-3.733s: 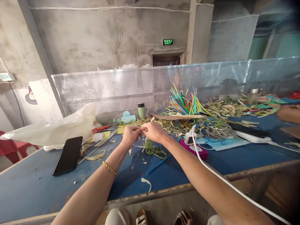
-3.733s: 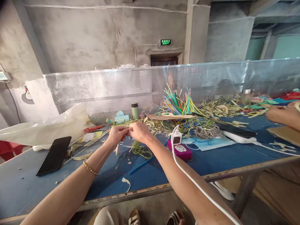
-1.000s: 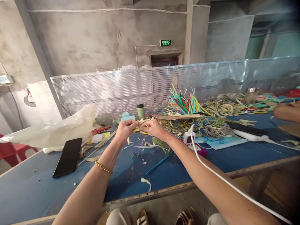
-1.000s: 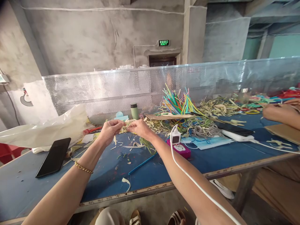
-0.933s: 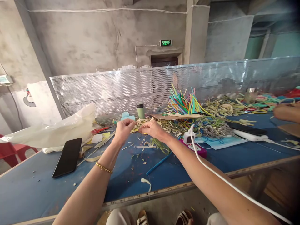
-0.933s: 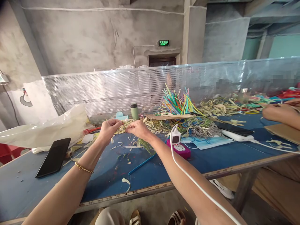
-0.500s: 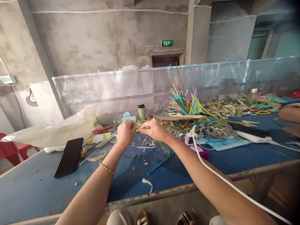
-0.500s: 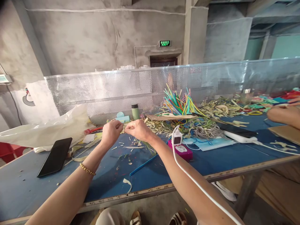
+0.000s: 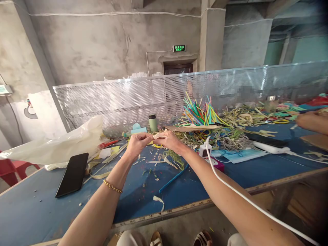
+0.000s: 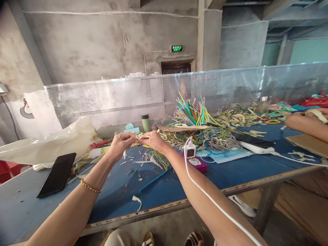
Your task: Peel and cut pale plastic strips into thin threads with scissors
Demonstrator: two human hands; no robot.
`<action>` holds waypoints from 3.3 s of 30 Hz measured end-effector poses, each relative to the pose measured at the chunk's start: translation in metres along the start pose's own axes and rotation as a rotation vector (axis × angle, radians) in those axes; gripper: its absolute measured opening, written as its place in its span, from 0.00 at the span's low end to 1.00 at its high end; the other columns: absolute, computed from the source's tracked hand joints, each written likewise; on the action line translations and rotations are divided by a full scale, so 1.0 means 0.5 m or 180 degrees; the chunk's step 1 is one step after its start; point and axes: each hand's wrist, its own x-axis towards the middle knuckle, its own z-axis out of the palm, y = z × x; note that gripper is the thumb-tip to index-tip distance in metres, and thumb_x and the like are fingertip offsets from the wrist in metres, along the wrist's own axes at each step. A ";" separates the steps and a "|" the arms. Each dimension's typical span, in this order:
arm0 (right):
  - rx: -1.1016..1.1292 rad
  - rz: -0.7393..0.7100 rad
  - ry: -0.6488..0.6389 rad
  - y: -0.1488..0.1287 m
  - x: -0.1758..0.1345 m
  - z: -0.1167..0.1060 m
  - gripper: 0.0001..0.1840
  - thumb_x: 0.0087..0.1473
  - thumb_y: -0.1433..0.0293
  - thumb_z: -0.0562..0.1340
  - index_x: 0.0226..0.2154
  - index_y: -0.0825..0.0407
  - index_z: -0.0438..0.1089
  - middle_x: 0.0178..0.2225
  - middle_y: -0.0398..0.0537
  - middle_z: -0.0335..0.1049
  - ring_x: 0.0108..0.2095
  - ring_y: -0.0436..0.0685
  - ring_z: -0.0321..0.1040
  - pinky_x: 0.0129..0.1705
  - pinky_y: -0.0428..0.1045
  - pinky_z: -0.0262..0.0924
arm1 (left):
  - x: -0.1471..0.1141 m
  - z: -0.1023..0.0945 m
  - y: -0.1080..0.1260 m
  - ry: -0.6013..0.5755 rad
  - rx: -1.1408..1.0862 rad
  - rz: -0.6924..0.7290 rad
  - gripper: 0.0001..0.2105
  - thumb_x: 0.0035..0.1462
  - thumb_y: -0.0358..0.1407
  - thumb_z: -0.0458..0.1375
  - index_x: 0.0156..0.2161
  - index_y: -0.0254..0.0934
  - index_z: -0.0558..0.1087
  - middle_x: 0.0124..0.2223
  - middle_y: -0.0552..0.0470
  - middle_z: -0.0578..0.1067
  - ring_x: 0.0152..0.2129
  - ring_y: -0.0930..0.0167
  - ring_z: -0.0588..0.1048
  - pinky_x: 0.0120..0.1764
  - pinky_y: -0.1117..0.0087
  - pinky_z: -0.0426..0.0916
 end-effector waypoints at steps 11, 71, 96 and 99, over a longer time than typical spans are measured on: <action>-0.0899 -0.0273 0.0417 0.023 0.011 0.004 0.06 0.50 0.70 0.65 0.30 0.56 0.77 0.27 0.45 0.69 0.26 0.49 0.62 0.30 0.46 0.56 | 0.014 -0.005 -0.031 0.0240 -0.0309 -0.0290 0.08 0.47 0.37 0.60 0.26 0.33 0.72 0.17 0.55 0.69 0.15 0.77 0.62 0.22 0.74 0.54; -0.1786 -0.0741 0.0328 -0.026 -0.014 0.065 0.06 0.51 0.77 0.59 0.25 0.53 0.69 0.21 0.40 0.65 0.23 0.48 0.56 0.28 0.45 0.45 | 0.004 0.007 -0.045 0.1193 0.1616 -0.0133 0.07 0.48 0.33 0.55 0.24 0.35 0.74 0.20 0.54 0.68 0.20 0.72 0.66 0.26 0.73 0.55; -0.0017 0.0032 -0.0090 0.047 0.011 0.013 0.17 0.46 0.58 0.66 0.24 0.56 0.69 0.20 0.38 0.61 0.23 0.47 0.54 0.26 0.45 0.47 | 0.001 -0.001 -0.013 -0.0277 -0.0438 -0.0260 0.10 0.46 0.39 0.65 0.28 0.32 0.79 0.18 0.56 0.67 0.16 0.79 0.59 0.21 0.74 0.50; -0.0001 -0.0073 -0.0289 0.048 0.013 0.019 0.14 0.49 0.61 0.64 0.25 0.56 0.71 0.21 0.40 0.64 0.24 0.48 0.58 0.28 0.46 0.52 | 0.005 0.002 -0.021 0.0005 -0.1248 -0.0648 0.13 0.40 0.40 0.69 0.26 0.30 0.77 0.16 0.57 0.65 0.14 0.80 0.58 0.19 0.75 0.48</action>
